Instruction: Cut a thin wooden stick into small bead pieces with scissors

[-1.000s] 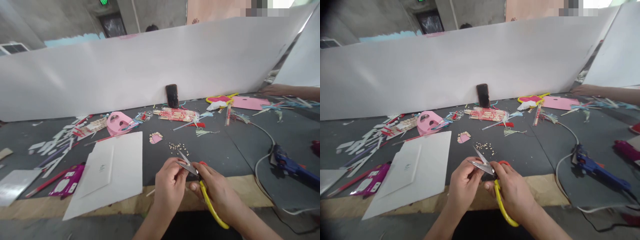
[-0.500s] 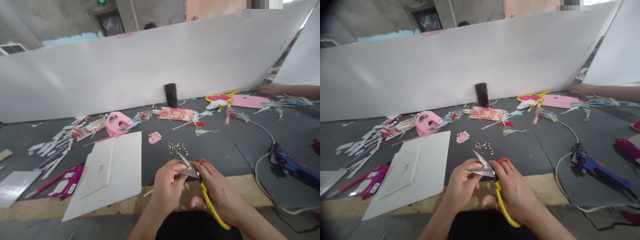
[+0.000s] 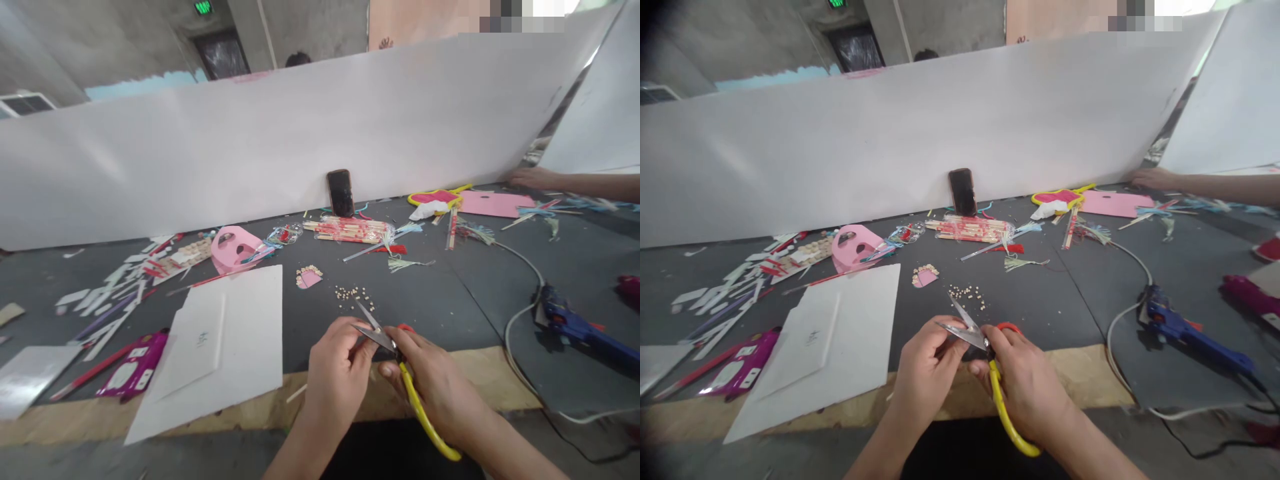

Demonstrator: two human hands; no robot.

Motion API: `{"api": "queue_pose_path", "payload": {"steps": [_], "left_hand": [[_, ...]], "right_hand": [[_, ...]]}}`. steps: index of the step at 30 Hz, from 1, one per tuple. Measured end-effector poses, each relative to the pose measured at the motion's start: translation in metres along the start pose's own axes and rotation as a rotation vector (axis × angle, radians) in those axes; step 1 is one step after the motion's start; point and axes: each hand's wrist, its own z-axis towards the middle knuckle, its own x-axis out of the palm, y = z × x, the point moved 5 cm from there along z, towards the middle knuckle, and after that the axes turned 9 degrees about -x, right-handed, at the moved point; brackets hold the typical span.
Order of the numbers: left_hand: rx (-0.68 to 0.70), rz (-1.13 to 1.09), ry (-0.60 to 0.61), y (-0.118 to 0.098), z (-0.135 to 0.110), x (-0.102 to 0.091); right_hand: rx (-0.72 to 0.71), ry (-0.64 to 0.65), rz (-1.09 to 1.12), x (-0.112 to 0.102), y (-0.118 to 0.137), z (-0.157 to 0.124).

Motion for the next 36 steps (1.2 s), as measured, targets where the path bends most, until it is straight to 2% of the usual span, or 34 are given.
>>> {"api": "queue_pose_path", "payload": {"steps": [2,9,15,18,22,26,32,36], "left_hand": [[0.015,-0.003,-0.019,-0.0001,-0.0015,-0.0008],[0.014,-0.075,0.032,0.0024,-0.0034,-0.0011],[-0.107,-0.227,0.174,0.0057,0.0001,0.0021],[-0.133,-0.273,0.192,0.0049,0.0002,0.0020],[-0.139,-0.223,0.179,0.0038,0.0004,0.0018],[-0.088,-0.125,0.141,0.0033,0.0012,0.0024],[0.030,0.032,-0.033,0.0022,-0.0001,-0.0013],[0.081,0.023,-0.063,-0.0009,-0.0012,-0.0024]], "right_hand": [[-0.024,-0.014,0.000,-0.0012,0.0022,0.0001],[-0.068,0.034,-0.045,-0.0023,0.0069,0.0007],[-0.049,0.049,-0.024,0.0001,0.0044,-0.0007],[-0.061,0.033,0.004,0.0022,0.0031,-0.0015],[-0.072,0.007,-0.009,0.0028,0.0029,-0.0023],[-0.033,0.037,-0.029,0.0038,0.0014,-0.0009],[-0.016,0.010,-0.025,0.0037,0.0000,0.0016],[-0.057,-0.008,-0.006,0.0002,0.0045,0.0013]]}}
